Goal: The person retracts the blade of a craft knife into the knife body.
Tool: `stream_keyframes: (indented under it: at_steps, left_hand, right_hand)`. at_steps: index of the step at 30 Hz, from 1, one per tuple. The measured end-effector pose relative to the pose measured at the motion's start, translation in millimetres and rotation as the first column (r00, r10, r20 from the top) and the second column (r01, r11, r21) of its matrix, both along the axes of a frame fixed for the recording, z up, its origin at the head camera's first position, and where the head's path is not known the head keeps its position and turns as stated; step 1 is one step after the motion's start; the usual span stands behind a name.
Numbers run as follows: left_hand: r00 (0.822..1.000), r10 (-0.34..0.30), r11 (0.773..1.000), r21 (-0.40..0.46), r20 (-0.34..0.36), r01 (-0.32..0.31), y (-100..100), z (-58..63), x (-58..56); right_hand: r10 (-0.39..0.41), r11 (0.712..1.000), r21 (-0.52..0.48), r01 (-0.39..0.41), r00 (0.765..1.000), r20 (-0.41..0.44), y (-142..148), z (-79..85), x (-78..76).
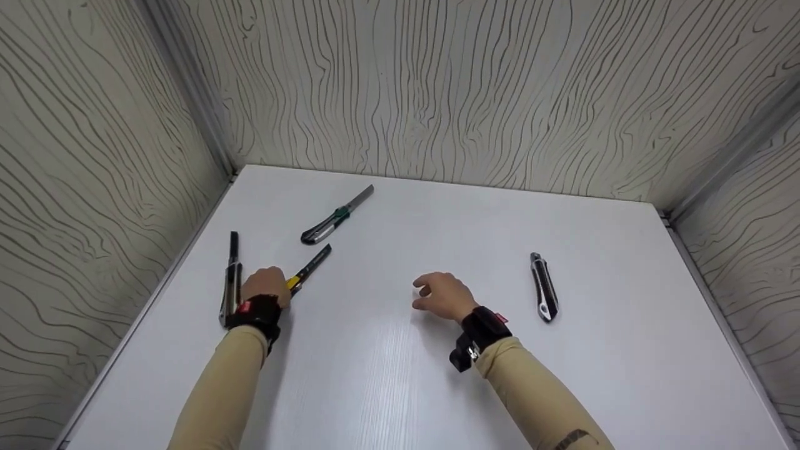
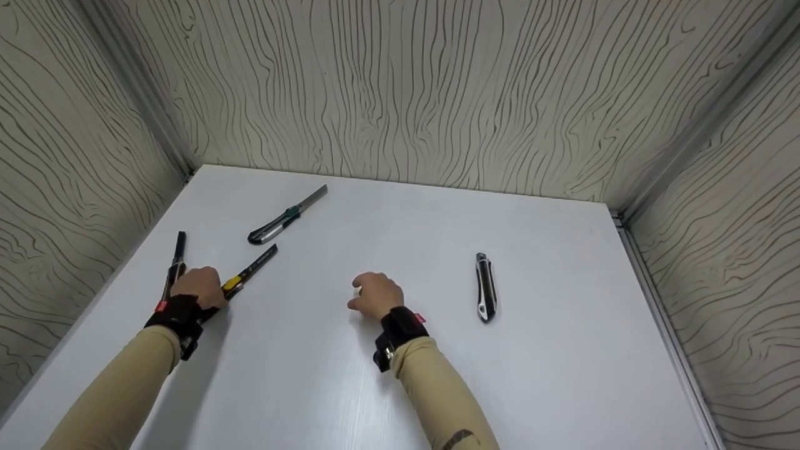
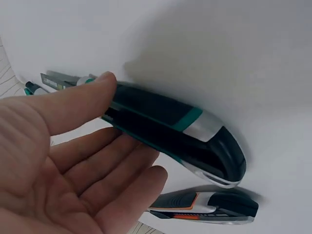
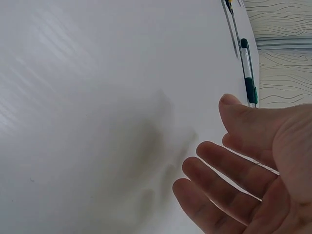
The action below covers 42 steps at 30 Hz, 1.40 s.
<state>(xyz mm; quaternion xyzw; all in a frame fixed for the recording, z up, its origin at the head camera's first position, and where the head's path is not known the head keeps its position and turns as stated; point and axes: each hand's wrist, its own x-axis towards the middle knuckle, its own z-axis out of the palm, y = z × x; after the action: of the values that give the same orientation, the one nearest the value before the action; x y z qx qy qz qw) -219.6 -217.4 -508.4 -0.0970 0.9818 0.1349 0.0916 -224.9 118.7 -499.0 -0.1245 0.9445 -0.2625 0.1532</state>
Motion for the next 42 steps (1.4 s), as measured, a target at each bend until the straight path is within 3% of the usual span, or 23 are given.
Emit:
stream_keyframes:
  at_steps: [12,23,38,42]
  left_hand:
    - [0.996,-0.021,0.999,-0.029,-0.092,0.018,-0.4,-6.6,0.5]
    - [0.998,-0.048,0.999,0.006,-0.046,0.048,4.5,-4.5,-5.6]
    - [0.993,-0.086,0.992,0.080,-0.086,0.093,67.1,11.3,-9.9]
    - [0.982,-0.116,0.987,0.097,-0.149,0.131,86.0,15.0,-9.0]
  right_hand:
    - [-0.012,1.000,-0.008,0.012,1.000,-0.003,7.2,-2.7,2.9]
    - [-0.042,0.999,-0.024,0.042,0.999,0.012,13.9,-5.4,4.0]
    - [-0.072,0.997,-0.020,0.072,0.997,0.002,27.7,-10.1,2.4]
    - [-0.072,0.997,-0.014,0.072,0.997,-0.007,29.1,-10.0,4.3]
